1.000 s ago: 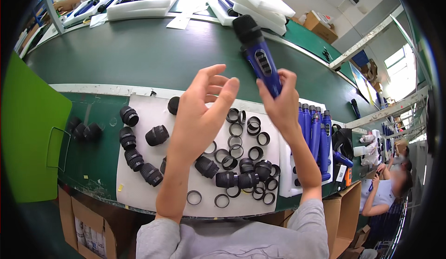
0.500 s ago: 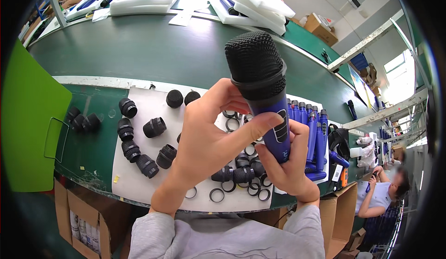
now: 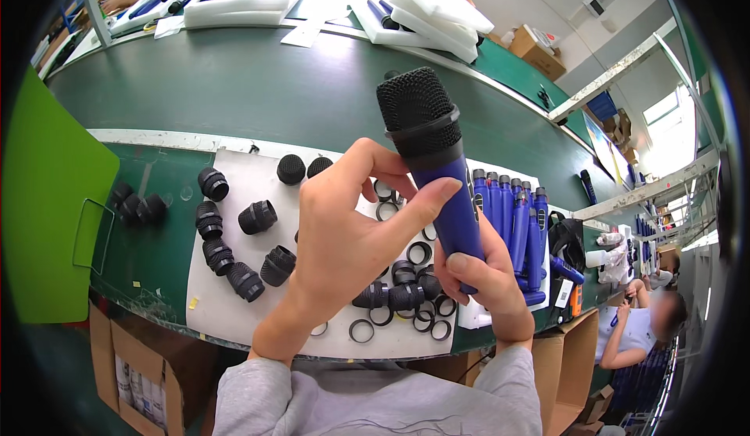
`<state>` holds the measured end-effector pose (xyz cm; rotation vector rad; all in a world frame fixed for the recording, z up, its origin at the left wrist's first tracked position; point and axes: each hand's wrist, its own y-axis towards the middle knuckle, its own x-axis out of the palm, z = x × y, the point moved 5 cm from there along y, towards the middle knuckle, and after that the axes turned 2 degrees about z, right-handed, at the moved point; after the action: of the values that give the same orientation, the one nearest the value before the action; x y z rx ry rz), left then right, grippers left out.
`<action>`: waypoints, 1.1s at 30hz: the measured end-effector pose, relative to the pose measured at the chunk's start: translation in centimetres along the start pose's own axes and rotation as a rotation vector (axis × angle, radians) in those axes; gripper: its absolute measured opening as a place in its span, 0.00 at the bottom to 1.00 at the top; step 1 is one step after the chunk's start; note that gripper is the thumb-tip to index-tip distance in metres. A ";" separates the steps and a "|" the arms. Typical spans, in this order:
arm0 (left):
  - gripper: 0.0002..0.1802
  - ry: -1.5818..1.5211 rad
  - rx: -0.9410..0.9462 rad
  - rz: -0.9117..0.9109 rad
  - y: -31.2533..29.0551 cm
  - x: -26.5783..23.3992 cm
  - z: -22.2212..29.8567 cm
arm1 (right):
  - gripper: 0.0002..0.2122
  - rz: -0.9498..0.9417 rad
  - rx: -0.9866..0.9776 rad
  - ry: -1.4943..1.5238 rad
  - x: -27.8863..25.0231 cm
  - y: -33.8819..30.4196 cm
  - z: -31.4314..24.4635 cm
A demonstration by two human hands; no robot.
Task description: The person assembles blue cylindrical flashlights by picking up the main body and screwing on black textured head caps. They handle the components one at a time, tightening the caps by hand and placing the finished units on the table. The workspace is organized with loose parts and completed items.
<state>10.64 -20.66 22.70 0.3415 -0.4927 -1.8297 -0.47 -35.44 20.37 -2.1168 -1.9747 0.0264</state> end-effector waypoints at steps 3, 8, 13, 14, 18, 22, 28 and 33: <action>0.12 0.046 -0.033 -0.047 0.0 -0.2 -0.3 | 0.18 0.004 0.008 -0.008 -0.5 0.4 0.0; 0.18 0.100 0.016 0.007 0.4 0.4 -0.3 | 0.19 0.548 -0.363 -0.564 -7.3 7.3 0.0; 0.15 0.121 -0.020 0.032 0.6 -0.8 -0.4 | 0.25 0.895 -0.151 -1.040 -18.6 20.0 2.9; 0.15 0.117 -0.025 0.030 0.7 -0.9 -0.5 | 0.25 0.925 -0.071 -1.131 -20.4 21.9 3.7; 0.14 0.125 -0.030 0.058 1.0 -1.5 -0.7 | 0.24 0.940 0.077 -1.314 -23.2 25.8 6.3; 0.14 0.039 -0.070 0.085 0.9 -1.4 -0.7 | 0.22 0.958 0.194 -1.494 -25.1 26.7 7.7; 0.15 0.051 -0.056 0.072 0.8 -1.2 -0.5 | 0.23 0.907 -0.129 -1.852 -22.4 23.7 5.6; 0.16 0.052 -0.037 0.060 0.6 -1.2 -0.6 | 0.19 0.788 -0.066 -1.576 -20.0 13.6 2.8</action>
<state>11.78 -19.74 22.47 0.3449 -0.4277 -1.7653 10.69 -55.40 11.97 -3.0341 -1.1631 2.3195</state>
